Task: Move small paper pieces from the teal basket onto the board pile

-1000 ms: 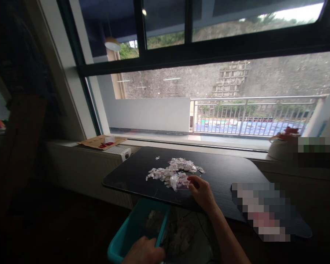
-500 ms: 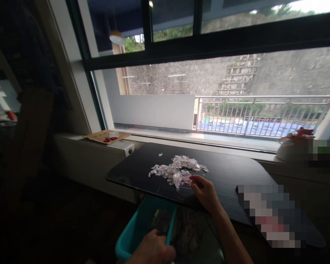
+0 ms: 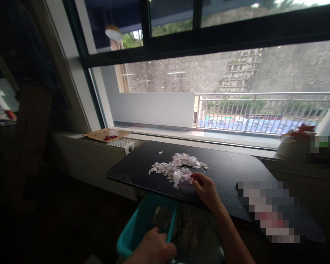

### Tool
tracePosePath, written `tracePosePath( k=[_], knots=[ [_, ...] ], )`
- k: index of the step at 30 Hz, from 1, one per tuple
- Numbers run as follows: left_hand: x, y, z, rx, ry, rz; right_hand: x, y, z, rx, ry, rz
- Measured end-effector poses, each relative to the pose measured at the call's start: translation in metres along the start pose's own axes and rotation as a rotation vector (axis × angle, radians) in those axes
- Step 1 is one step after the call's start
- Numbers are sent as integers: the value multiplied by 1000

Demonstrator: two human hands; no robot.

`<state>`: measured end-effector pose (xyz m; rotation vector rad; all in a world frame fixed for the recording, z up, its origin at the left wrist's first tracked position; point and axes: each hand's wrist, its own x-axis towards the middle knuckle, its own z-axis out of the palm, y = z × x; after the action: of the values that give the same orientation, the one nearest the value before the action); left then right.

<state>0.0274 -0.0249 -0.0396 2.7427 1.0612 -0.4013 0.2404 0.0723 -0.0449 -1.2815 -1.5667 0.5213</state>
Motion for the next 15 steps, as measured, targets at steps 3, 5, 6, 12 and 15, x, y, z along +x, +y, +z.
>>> tracePosePath(
  k=[3,5,6,12,15],
  knots=[
    [-1,2,-4,4,-32,-2,0,-1,1,33,-76,-19],
    [-2,2,-7,6,-44,-2,0,0,1,48,-93,-23],
    [-2,3,-8,8,-47,-3,0,0,1,53,-94,-24],
    [-4,5,-14,8,-76,-5,1,3,3,66,-147,-31],
    [-6,6,-17,7,-77,-6,1,4,3,69,-161,-24]
  ],
)
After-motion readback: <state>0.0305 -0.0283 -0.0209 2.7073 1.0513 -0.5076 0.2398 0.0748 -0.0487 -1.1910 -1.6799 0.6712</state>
